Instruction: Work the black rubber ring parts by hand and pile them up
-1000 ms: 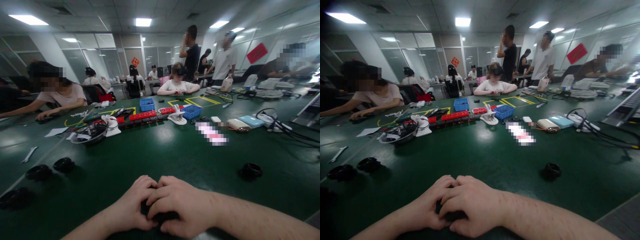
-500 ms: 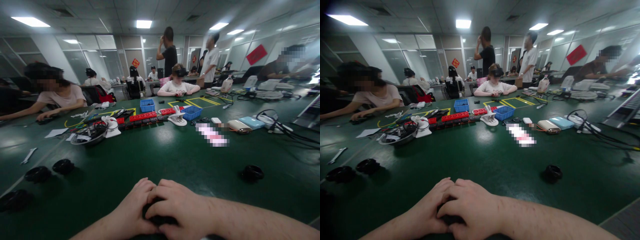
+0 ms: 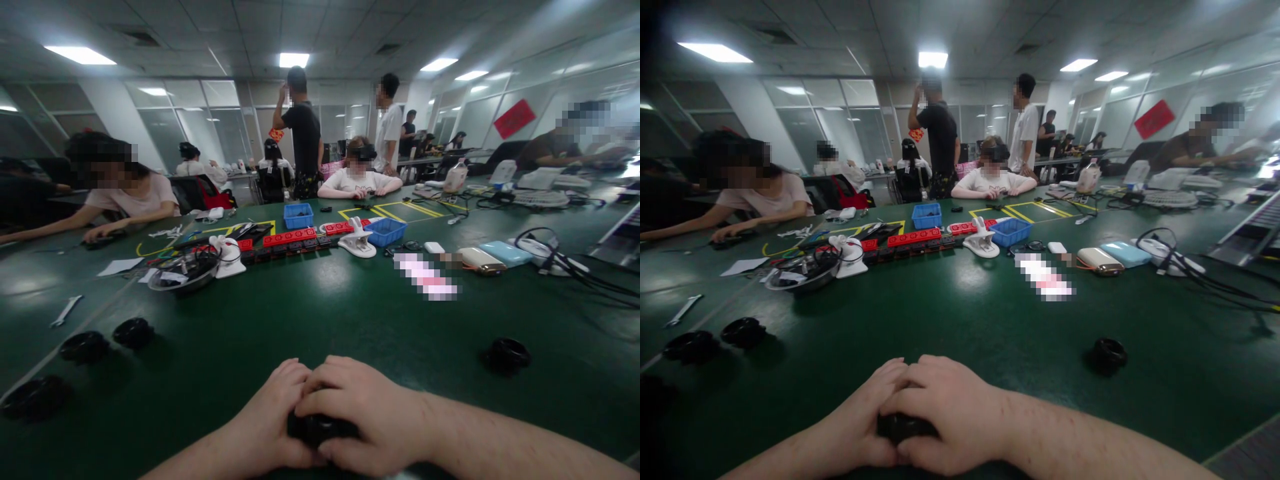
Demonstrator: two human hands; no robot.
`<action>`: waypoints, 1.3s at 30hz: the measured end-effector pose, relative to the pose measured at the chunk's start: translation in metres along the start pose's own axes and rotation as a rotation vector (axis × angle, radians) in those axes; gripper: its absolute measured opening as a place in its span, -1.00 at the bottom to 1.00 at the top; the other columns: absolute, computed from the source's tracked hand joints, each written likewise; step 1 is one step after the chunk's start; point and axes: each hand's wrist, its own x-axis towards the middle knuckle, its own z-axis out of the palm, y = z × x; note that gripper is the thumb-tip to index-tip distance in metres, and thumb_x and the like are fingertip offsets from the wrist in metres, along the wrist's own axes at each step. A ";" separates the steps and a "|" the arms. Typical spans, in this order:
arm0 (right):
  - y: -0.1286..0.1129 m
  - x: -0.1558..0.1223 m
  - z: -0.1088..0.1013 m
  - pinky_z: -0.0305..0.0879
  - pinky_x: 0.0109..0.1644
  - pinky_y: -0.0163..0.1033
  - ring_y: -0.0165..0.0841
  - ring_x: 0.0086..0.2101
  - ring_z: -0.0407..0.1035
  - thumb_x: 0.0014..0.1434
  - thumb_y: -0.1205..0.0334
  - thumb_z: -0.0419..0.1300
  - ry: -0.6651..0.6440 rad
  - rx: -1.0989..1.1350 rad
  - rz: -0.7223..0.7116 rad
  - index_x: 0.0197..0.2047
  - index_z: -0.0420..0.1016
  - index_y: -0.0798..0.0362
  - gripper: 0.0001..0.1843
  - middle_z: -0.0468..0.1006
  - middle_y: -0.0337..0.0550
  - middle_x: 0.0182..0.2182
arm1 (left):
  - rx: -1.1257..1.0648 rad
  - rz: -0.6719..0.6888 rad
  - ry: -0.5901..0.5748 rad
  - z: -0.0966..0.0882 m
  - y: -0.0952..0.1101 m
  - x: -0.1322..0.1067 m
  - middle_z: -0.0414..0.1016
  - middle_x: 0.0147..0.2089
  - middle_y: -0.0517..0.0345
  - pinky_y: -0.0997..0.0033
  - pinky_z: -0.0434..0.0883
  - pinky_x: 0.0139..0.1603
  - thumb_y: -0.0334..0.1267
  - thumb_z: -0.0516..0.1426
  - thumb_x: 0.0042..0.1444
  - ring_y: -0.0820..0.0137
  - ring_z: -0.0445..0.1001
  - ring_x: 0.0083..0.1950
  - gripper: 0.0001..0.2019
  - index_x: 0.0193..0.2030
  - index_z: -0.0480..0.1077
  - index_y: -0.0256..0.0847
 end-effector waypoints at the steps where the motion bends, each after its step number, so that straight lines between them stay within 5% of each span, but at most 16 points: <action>1: 0.000 -0.001 0.000 0.24 -0.11 -0.19 -0.30 -0.20 0.27 0.01 0.23 0.18 0.045 0.030 0.008 -0.02 0.34 0.11 -0.57 0.39 -0.06 -0.14 | -0.012 -0.009 -0.001 0.000 0.000 0.000 0.36 -0.09 0.15 0.03 0.11 0.15 -0.18 0.35 -0.31 0.17 0.29 -0.02 -0.48 -0.12 0.35 -0.10; 7: 0.002 -0.005 -0.002 0.26 -0.05 -0.18 -0.32 -0.14 0.24 0.11 0.22 0.11 0.337 0.078 0.205 0.03 0.27 0.09 -0.61 0.27 -0.04 -0.11 | -0.012 -0.053 0.109 0.002 0.000 -0.003 0.35 -0.04 0.11 0.08 0.21 0.08 -0.18 0.31 -0.22 0.16 0.28 0.00 -0.57 -0.16 0.34 -0.13; 14: 0.017 -0.003 -0.001 0.28 -0.09 -0.20 -0.33 -0.16 0.26 0.00 0.32 0.20 0.472 0.067 0.293 -0.05 0.25 0.10 -0.59 0.31 -0.07 -0.15 | 0.165 -0.201 0.336 0.000 -0.010 0.002 0.37 -0.22 0.12 -0.08 0.14 0.08 -0.16 0.23 -0.08 0.19 0.33 -0.13 -0.76 -0.31 0.30 -0.18; 17: 0.020 -0.003 -0.003 0.24 -0.03 -0.17 -0.32 -0.11 0.27 0.09 0.32 0.13 0.447 0.030 0.310 0.03 0.24 0.09 -0.60 0.34 -0.05 -0.10 | 0.199 -0.228 0.358 0.000 -0.015 0.001 0.37 -0.19 0.09 -0.10 0.15 0.07 -0.09 0.20 -0.04 0.16 0.32 -0.11 -0.75 -0.30 0.31 -0.18; 26: 0.031 0.000 -0.010 0.22 -0.26 -0.27 -0.34 -0.30 0.31 0.00 0.12 0.26 0.314 -0.212 0.664 -0.28 0.37 0.08 -0.73 0.43 -0.17 -0.33 | 0.219 -0.281 0.370 0.001 -0.017 0.000 0.36 -0.09 0.04 -0.13 0.14 0.12 -0.11 0.15 -0.01 0.13 0.30 -0.02 -0.77 -0.24 0.37 -0.17; 32: 0.041 0.002 -0.005 0.21 -0.23 -0.24 -0.29 -0.29 0.32 0.03 0.20 0.21 0.199 -0.267 0.682 -0.44 0.39 0.09 -0.86 0.45 -0.13 -0.41 | 0.170 -0.323 0.394 0.006 -0.023 -0.001 0.27 0.10 0.00 -0.15 0.08 0.18 -0.13 0.12 0.01 0.08 0.19 0.16 -0.62 0.00 0.29 -0.14; 39: 0.030 0.002 -0.005 0.20 -0.09 -0.13 -0.22 -0.17 0.30 0.01 0.17 0.22 0.203 -0.321 0.687 -0.15 0.35 0.11 -0.67 0.44 -0.05 -0.20 | 0.123 -0.299 0.397 0.009 -0.028 -0.002 0.11 0.25 -0.05 -0.17 0.03 0.22 -0.06 0.10 0.05 0.06 0.07 0.26 -0.40 0.22 0.05 -0.13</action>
